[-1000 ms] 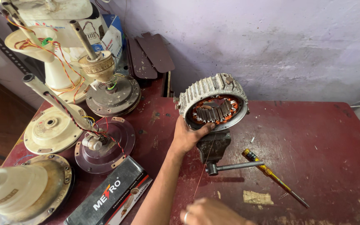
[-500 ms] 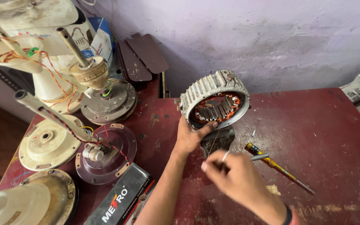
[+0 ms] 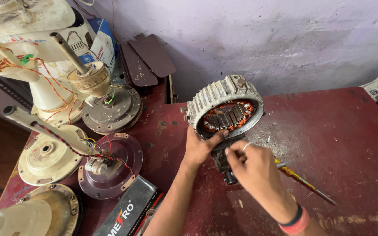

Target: The person is repairing a motor armature held in a bench vise. They use a screwdriver to carefully adjust and tuck copper windings into the slots of the armature core. The person rotates the armature to access different sections and continues the winding adjustment process throughout the clip.

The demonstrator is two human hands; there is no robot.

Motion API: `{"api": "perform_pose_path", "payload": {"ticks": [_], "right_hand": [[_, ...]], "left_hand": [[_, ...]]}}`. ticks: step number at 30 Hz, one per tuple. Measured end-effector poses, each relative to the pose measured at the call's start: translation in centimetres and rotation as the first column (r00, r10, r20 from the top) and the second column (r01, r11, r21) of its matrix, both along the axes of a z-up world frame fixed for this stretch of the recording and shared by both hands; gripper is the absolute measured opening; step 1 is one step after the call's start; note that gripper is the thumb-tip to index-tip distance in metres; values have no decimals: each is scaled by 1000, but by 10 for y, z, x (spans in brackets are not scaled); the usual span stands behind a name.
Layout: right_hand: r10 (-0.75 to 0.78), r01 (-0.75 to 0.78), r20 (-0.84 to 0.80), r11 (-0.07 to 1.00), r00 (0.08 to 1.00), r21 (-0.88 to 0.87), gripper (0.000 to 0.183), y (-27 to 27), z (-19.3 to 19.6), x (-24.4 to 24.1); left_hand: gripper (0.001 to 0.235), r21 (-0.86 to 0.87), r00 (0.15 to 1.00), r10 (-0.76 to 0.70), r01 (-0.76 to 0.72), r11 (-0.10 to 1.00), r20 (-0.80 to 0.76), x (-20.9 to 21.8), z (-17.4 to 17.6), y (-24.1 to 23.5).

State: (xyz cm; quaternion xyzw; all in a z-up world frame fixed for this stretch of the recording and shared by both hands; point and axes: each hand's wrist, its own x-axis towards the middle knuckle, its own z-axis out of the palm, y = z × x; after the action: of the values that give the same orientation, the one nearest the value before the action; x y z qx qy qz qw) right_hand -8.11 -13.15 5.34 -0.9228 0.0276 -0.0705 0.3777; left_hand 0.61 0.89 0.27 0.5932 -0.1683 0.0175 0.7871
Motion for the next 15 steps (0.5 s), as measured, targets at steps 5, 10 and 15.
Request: {"api": "perform_pose_path", "payload": {"ticks": [5,10,15], "right_hand": [[239,-237,-194,971,951,38,11,15,-18,-42],[447,-405,-407,894,796,191,15,30,-39,-69],[486,-463,-348,873,802,153,17,25,-55,-71]], "left_hand": [[46,23,993,66,-68,997,101,-2,0,-3],[47,22,991,94,-96,995,96,-5,2,-7],[55,88,992,112,-116,989,54,-7,6,-7]]}}
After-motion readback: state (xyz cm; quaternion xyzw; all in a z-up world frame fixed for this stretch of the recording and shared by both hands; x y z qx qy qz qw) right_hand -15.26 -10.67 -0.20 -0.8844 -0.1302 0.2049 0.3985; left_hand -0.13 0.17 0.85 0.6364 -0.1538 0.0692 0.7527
